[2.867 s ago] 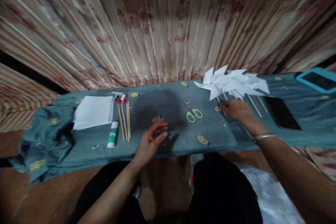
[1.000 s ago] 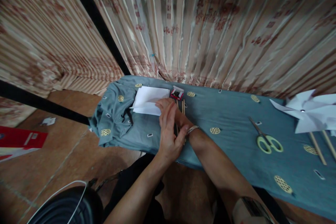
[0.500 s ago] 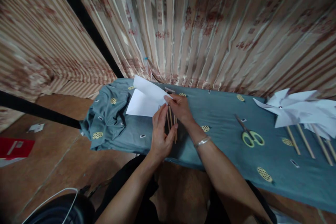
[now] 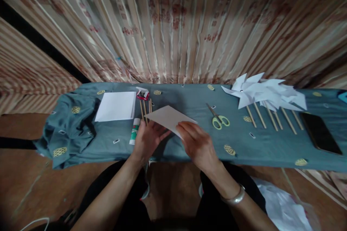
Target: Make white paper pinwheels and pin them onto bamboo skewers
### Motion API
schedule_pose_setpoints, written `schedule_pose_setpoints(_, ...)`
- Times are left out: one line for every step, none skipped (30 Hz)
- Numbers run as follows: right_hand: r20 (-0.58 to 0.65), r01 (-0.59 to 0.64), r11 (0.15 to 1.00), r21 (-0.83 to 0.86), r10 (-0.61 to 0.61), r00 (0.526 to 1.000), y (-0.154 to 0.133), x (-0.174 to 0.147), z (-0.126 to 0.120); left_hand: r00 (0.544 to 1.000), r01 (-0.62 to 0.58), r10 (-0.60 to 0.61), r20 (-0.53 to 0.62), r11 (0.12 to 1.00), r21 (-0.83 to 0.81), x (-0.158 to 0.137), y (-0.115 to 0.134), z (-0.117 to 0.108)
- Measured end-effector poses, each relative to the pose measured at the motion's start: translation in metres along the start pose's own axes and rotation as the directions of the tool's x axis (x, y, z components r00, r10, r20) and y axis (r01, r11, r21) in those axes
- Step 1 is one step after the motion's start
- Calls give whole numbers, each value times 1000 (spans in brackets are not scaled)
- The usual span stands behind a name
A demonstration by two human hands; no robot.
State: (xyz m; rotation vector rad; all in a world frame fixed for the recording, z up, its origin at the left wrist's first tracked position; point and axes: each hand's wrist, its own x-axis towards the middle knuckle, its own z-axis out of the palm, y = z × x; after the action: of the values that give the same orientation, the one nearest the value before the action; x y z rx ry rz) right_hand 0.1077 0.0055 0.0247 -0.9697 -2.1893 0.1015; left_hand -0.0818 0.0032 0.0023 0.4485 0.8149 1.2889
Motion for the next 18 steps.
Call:
schedule_pose_setpoints(26, 27, 1000, -14, -27, 999, 2, -10, 0, 1000, 11, -11, -23, 1000, -7, 0, -1, 0)
schedule_pose_setpoints(53, 38, 999, -18, -37, 998, 4, -20, 1, 998, 25, -24, -54, 1000, 6, 1, -3, -1)
schedule_pose_setpoints(79, 40, 999, -12, -39, 996, 5, -28, 1, 995, 30, -26, -92, 999, 40, 2, -5, -2)
schedule_pose_setpoints(104, 35, 999, 6, -36, 994, 6, -36, 1, 991, 26, -14, -130, 995, 93, 2, -9, -4)
schedule_pose_setpoints(129, 26, 999, 38, -31, 991, 6, -42, 1, 987, 20, 4, -161, 988, 150, 3, -13, -6)
schedule_pose_setpoints(149, 13, 997, 82, -25, 989, 6, -47, 0, 983, 12, 27, -181, 978, 210, 4, -18, -8)
schedule_pose_setpoints(167, -8, 991, 131, -14, 986, 6, -50, -2, 981, 2, 50, -187, 963, 269, 4, -22, -11)
schedule_pose_setpoints(186, -39, 984, 177, 6, 983, 7, -53, -3, 982, -5, 64, -176, 947, 321, 3, -26, -13)
schedule_pose_setpoints(206, -78, 974, 212, 33, 978, 9, -55, -5, 985, -11, 73, -155, 930, 366, 3, -30, -16)
schedule_pose_setpoints(228, -123, 964, 235, 68, 971, 11, -57, -7, 989, -17, 76, -130, 913, 407, 2, -33, -18)
schedule_pose_setpoints(251, -168, 954, 248, 104, 962, 15, -58, -8, 991, -21, 76, -106, 896, 444, 0, -34, -20)
schedule_pose_setpoints(274, -208, 944, 256, 135, 952, 20, -59, -9, 994, -23, 72, -84, 878, 479, -2, -36, -22)
schedule_pose_setpoints(293, -244, 933, 266, 162, 942, 25, -60, -11, 996, -23, 64, -62, 856, 517, -4, -36, -23)
schedule_pose_setpoints(310, -276, 918, 286, 184, 933, 31, -60, -11, 997, -30, 66, -43, 824, 566, -6, -35, -24)
schedule_pose_setpoints(321, -309, 900, 307, 208, 924, 36, -60, -12, 996, -53, 84, -19, 774, 630, -8, -33, -25)
schedule_pose_setpoints(332, -346, 880, 326, 236, 913, 40, -59, -12, 993, -95, 116, 18, 702, 705, -11, -30, -25)
schedule_pose_setpoints(343, -386, 859, 337, 270, 900, 43, -58, -12, 983, -157, 170, 66, 603, 783, -14, -27, -25)
schedule_pose_setpoints(353, -428, 839, 336, 310, 883, 44, -57, -11, 963, -232, 234, 132, 475, 849, -16, -24, -25)
